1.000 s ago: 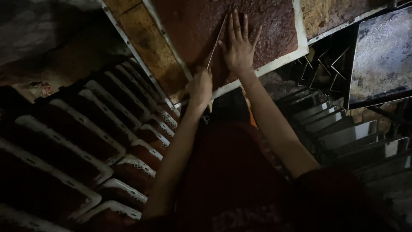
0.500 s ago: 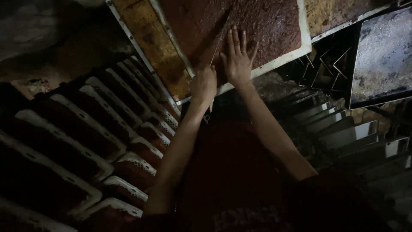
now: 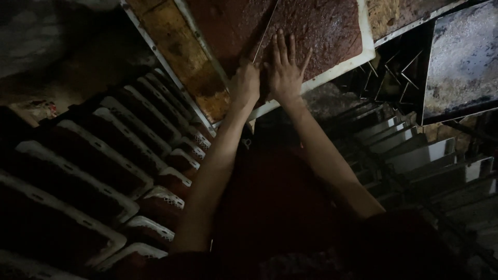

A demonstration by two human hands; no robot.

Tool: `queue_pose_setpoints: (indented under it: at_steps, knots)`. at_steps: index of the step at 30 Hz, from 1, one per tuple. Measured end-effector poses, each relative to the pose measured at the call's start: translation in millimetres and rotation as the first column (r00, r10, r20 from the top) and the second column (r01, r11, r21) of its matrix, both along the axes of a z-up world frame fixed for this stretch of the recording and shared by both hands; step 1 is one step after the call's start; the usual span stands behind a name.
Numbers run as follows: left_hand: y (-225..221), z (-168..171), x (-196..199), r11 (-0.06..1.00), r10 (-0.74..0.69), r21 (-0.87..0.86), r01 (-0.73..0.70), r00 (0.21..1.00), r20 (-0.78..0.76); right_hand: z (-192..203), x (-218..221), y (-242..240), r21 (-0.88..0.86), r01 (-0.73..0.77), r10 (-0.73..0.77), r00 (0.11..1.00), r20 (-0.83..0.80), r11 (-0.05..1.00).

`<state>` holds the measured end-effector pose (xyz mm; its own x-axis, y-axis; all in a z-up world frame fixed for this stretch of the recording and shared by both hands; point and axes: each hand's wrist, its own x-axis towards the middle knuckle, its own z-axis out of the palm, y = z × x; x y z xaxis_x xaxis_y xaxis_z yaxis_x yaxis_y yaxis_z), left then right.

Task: Cutting a large sheet of food product into smaller rectangular pieces using a knife

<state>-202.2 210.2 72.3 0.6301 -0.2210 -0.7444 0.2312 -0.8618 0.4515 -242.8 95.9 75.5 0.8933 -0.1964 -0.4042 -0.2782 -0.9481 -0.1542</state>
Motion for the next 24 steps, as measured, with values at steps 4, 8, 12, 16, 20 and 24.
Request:
queue_pose_setpoints:
  at_steps: [4, 8, 12, 16, 20, 24]
  knots:
    - [25, -22, -34, 0.962, -0.211, 0.226, 0.155, 0.946, 0.246, -3, 2, 1, -0.028, 0.000, -0.001, 0.999, -0.033, 1.000]
    - [37, -17, -42, 0.994, -0.044, 0.109, 0.028, 0.988, 0.148, -16, -6, -2, -0.014, -0.007, 0.009, 0.993, 0.115, 1.000]
    - [37, 8, -32, 0.997, -0.051, 0.064, 0.042, 0.987, 0.149, -4, -11, 12, 0.131, 0.073, -0.081, 0.995, 0.052, 0.989]
    - [36, 9, -30, 0.998, 0.029, 0.048, -0.029, 1.000, 0.002, -2, -30, 35, 0.100, -0.121, 0.123, 0.992, -0.013, 0.988]
    - [43, -1, -37, 0.996, -0.015, 0.089, 0.014, 1.000, 0.018, 8, -24, 44, 0.018, -0.104, 0.105, 0.989, -0.103, 0.994]
    - [68, 6, -61, 0.999, 0.021, 0.027, -0.023, 0.997, 0.076, -1, -25, 49, -0.026, -0.103, 0.100, 0.991, -0.094, 0.994]
